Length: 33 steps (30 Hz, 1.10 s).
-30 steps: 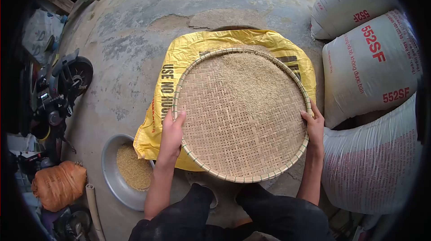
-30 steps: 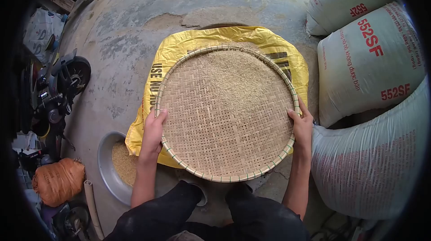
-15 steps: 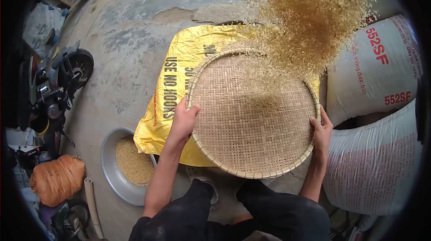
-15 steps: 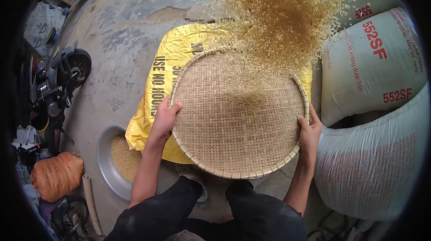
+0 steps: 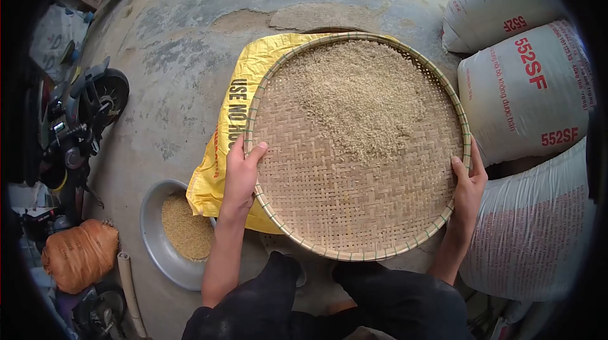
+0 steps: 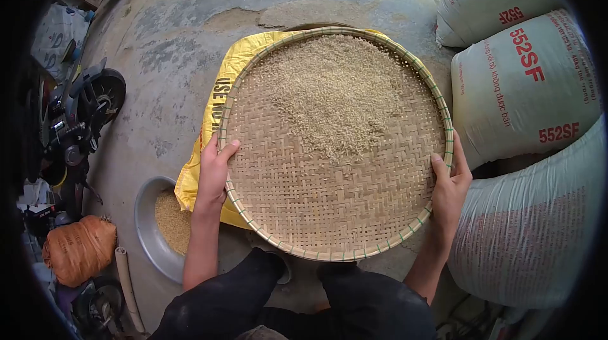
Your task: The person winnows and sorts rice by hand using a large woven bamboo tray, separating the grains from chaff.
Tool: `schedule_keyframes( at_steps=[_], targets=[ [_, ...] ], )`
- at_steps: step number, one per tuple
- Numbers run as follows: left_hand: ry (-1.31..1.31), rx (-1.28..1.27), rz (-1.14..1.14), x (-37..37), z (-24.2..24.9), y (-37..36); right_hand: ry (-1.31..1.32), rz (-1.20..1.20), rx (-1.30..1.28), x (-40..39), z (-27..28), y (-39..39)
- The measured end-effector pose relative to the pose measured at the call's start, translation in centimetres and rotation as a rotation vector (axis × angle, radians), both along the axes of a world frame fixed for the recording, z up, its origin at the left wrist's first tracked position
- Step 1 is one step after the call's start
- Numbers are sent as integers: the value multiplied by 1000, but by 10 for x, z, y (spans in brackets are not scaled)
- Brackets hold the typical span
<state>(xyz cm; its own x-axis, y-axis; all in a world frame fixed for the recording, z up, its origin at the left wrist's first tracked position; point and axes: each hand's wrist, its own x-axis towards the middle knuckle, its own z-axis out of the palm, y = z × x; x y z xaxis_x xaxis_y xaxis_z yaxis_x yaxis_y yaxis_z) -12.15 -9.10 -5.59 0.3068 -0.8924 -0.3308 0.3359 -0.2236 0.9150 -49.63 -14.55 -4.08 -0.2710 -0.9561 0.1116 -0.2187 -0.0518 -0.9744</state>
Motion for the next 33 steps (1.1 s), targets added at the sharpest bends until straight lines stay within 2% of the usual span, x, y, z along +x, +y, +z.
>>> schedule_keyframes(
  at_steps=[1, 2, 4, 6, 7, 8, 9, 10, 12, 13, 14, 16, 18, 21, 24, 25, 27, 28, 29, 30, 31, 33],
  targets=[
    [-185, -55, -4, -11, -6, -3, -117, 21, 115, -24, -11, -14],
    [-188, -52, 21, -12, -3, -7, -230, 44, 231, -40, -24, -27],
    [-410, -12, -45, -13, 10, -27, -244, 65, 252, -31, -42, -29],
    [-315, 25, -17, 10, 55, -18, -147, 32, 115, 7, -50, -6],
    [-162, -2, -3, 16, 83, -10, -261, 68, 183, 23, -48, 2],
    [-14, -33, 10, 18, 97, -4, -265, 67, 180, 18, -52, -8],
    [-163, -77, 121, -4, 92, -6, -269, 100, 303, 6, -61, -25],
    [-168, -77, 125, -1, 78, -9, -270, 138, 424, -8, -70, -38],
    [-345, 42, -29, 12, 32, -29, -280, 162, 418, -7, -70, -43],
    [-449, 82, -75, 31, 23, -29, -296, 157, 312, 13, -53, -29],
    [-446, 93, -86, 29, 27, -22, -302, 149, 211, 22, -44, -19],
    [-251, -21, 27, 16, 39, -4, -272, 110, 178, 13, -64, -21],
    [-353, -115, 81, 4, 15, -8, -304, 114, 257, 4, -71, -33],
    [-466, 104, 9, 12, -18, -16, -249, 122, 337, -5, -88, -33],
    [-334, 68, 77, 9, -4, -24, -120, 143, 324, -2, -92, -31],
    [-321, -80, 70, 9, 7, -17, -195, 95, 207, 10, -73, -19],
    [-393, -147, 88, 8, -2, -13, -290, 18, 2, 27, -48, -6],
    [-464, -225, 116, 9, -8, -10, -291, 23, 5, 24, -56, -7],
    [-491, 4, 142, 17, -41, -12, -201, 49, 116, 18, -74, -8],
    [-514, 102, 56, 16, -43, -11, -111, 68, 214, 11, -93, -12],
    [-461, 95, 63, 17, -49, -11, 100, 60, 194, 12, -102, -14],
    [-398, 115, 72, 15, -54, -9, 4, 48, 212, 12, -93, -10]
  ],
)
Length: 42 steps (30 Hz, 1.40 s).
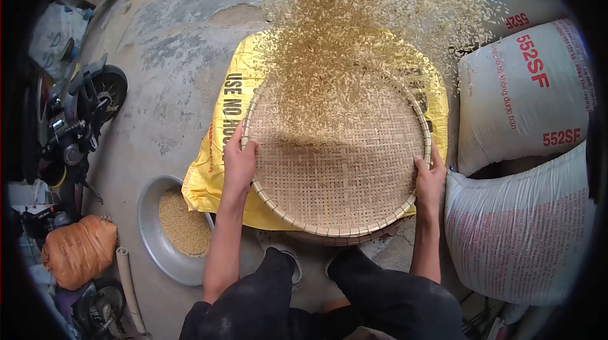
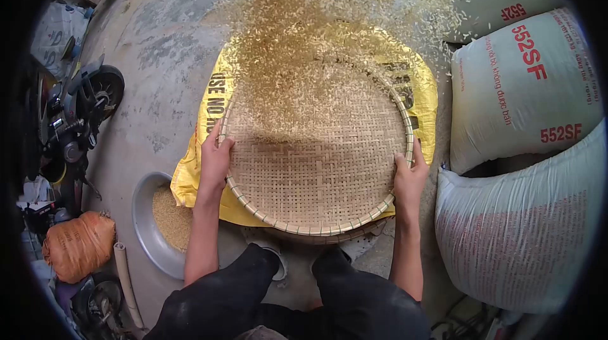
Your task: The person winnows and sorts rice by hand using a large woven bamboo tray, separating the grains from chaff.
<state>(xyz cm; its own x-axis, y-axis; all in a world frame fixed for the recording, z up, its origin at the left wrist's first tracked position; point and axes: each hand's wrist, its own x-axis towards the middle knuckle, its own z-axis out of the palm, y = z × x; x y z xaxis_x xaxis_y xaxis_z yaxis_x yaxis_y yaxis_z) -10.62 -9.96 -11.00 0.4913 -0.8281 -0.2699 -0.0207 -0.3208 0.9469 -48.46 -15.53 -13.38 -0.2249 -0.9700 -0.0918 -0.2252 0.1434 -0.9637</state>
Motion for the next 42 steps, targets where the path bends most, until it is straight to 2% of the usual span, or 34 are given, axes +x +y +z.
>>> schedule_keyframes(
  at_steps=[1, 5, 7, 11, 13, 14, 15, 17, 18, 19, 21, 22, 23, 25, 27, 29, 30, 31, 33, 34, 35, 37, 38, 39, 41, 42],
  targets=[
    [43, -10, -28, -3, 4, 0, -95, -17, 32, 2, 10, 7],
    [29, -92, -114, -8, -9, -15, -124, -90, 33, -15, 23, 11],
    [49, -100, -100, -17, -6, -17, -59, -116, 82, -20, 31, 12],
    [110, -92, -86, -16, -17, -16, -50, -100, -44, -10, 60, 18],
    [298, -176, -12, -13, -7, -11, 67, -89, -229, 4, 74, 18],
    [309, -226, -11, -16, 1, -8, 72, -89, -253, 7, 80, 15],
    [306, -228, -12, -20, 2, -8, 68, -89, -255, 1, 78, 9],
    [-134, -313, -118, -34, 3, -9, -165, -97, 9, -32, 66, -12],
    [-181, -313, -134, -38, 6, -15, -169, -75, 47, -45, 56, -16],
    [-181, -312, -131, -30, 16, -21, -169, -71, 49, -34, 57, -13],
    [203, -113, -97, -4, 37, -25, -73, -42, -172, -3, 58, 3],
    [264, -159, -87, 3, 40, -21, -24, -75, -196, 5, 58, 6],
    [267, -160, -92, -7, 37, -18, -21, -80, -197, -4, 51, 1],
    [-39, -301, -68, -33, 37, -12, -204, -97, -119, -28, 34, -14],
    [-80, -247, -146, -27, 43, -17, -211, -74, -118, -34, 27, -18],
    [153, -247, -125, -20, 53, -19, -153, 5, 137, -47, 24, -17],
    [223, -195, -130, -7, 60, -19, -284, 60, 181, -59, 7, -24],
    [227, -195, -131, 4, 60, -19, -280, 58, 181, -54, 12, -27],
    [226, -36, -216, 26, 62, -21, -549, 174, 193, -34, 19, -37],
    [187, -5, -252, 31, 60, -21, -260, 300, 149, -31, 17, -46],
    [187, -6, -253, 40, 62, -20, -83, 371, 128, -23, 17, -39],
    [124, 103, -257, 58, 70, -18, -180, 337, 190, -15, 0, -33],
    [248, 62, -230, 58, 73, -13, -217, 306, 201, -11, -12, -29],
    [251, 65, -231, 59, 71, -6, -253, 275, 214, -7, -20, -24],
    [295, 105, -191, 65, 59, 12, -145, 240, 123, 15, -27, -6],
    [140, 122, -180, 71, 45, 25, -227, 238, 158, 25, -27, 3]
  ],
)
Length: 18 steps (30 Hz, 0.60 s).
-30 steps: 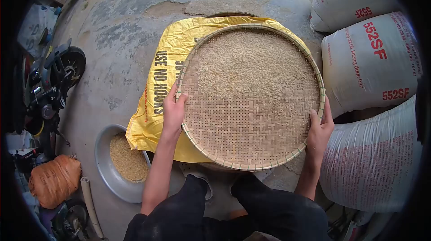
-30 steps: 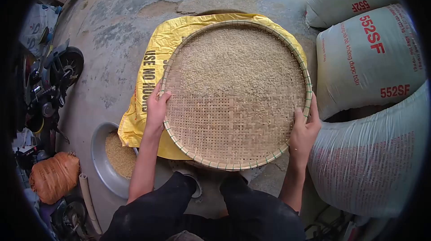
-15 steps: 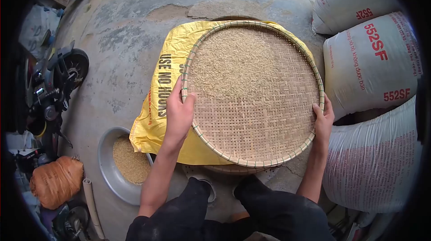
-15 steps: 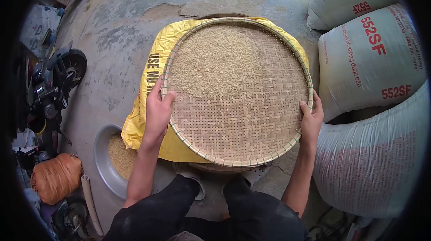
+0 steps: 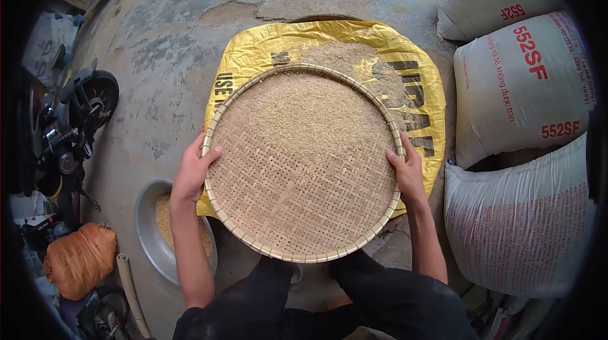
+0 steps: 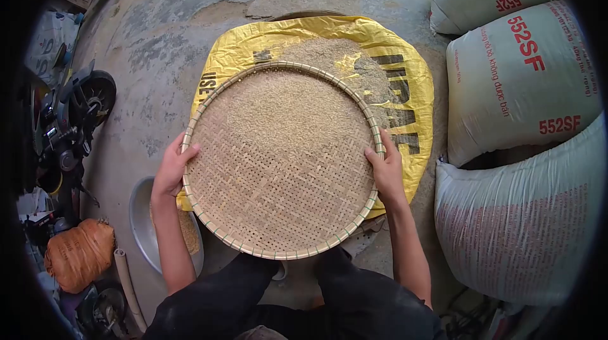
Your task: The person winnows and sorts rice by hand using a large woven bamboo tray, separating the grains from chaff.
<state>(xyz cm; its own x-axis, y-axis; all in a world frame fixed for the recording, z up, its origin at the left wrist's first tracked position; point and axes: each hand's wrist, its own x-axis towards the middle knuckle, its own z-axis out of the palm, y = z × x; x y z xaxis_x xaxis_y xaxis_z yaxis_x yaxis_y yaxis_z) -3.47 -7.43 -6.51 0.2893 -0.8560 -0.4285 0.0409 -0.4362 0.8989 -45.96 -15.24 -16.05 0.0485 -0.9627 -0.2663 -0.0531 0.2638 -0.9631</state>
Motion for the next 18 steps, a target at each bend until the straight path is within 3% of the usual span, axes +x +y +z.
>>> schedule_keyframes(
  at_steps=[2, 5, 7, 8, 10, 15, 18],
  targets=[
    [3, -22, 56, 15, -9, 26, -70, 41, 119, 13, 11, 4],
    [-36, -44, 169, 41, 3, 59, -38, 111, 70, 6, -1, -25],
    [-86, -55, 235, 63, 17, 72, 308, -73, -300, 5, -14, -61],
    [-128, -41, 222, 77, 23, 78, 448, -158, -432, 3, -24, -84],
    [-179, 5, 193, 99, 35, 83, 437, -195, -472, 2, -50, -129],
    [-211, 135, 49, 124, 58, 55, 587, -83, -591, 48, -71, -219],
    [-204, 201, -43, 132, 53, 24, 493, 25, -594, 87, -70, -232]
  ],
)
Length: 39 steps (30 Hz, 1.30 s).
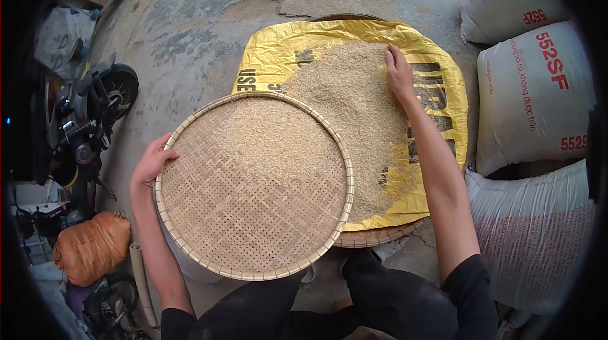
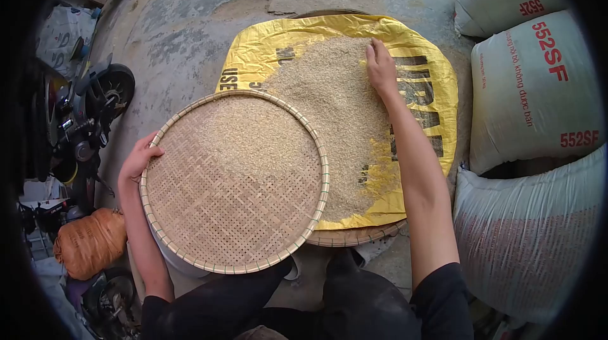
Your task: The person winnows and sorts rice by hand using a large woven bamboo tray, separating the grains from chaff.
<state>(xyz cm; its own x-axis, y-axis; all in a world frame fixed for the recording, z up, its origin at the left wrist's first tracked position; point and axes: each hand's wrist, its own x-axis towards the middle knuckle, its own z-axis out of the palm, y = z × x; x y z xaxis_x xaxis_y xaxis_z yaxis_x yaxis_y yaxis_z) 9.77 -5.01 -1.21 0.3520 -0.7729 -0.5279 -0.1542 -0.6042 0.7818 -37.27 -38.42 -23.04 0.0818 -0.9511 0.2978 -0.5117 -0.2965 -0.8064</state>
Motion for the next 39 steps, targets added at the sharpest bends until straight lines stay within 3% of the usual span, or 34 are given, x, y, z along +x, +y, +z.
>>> schedule_keyframes(
  at_steps=[6, 7, 10, 12, 18, 21, 22, 24, 25, 27, 31, 34, 39],
  targets=[
    [-20, 68, -226, -8, -37, -59, -159, 277, 59, 64, 3, 41],
    [17, 62, -262, -12, -42, -66, -189, 333, 235, 68, 11, 53],
    [29, 97, -295, -26, -48, -80, -205, 379, 168, 79, 22, 87],
    [46, 96, -291, -35, -44, -84, -236, 541, 270, 79, 32, 109],
    [61, 78, -293, -29, -48, -78, -155, 918, 248, 78, 62, 159],
    [62, 89, -296, -28, -47, -75, -122, 530, 115, 79, 58, 88],
    [68, 93, -301, -28, -45, -75, 85, 312, -27, 79, 40, 53],
    [84, 126, -314, -31, -39, -78, 312, 23, -54, 86, 6, 5],
    [110, 157, -326, -33, -37, -79, 309, 22, -56, 88, 4, 7],
    [95, 173, -343, -35, -39, -83, 359, 215, -101, 95, -2, 13],
    [151, 228, -349, -49, -35, -90, 98, 522, -49, 119, -1, 57],
    [160, 234, -329, -47, -42, -93, -176, 722, 304, 116, 17, 99],
    [168, 248, -321, -45, -46, -89, -156, 989, 309, 86, 45, 152]
  ],
)
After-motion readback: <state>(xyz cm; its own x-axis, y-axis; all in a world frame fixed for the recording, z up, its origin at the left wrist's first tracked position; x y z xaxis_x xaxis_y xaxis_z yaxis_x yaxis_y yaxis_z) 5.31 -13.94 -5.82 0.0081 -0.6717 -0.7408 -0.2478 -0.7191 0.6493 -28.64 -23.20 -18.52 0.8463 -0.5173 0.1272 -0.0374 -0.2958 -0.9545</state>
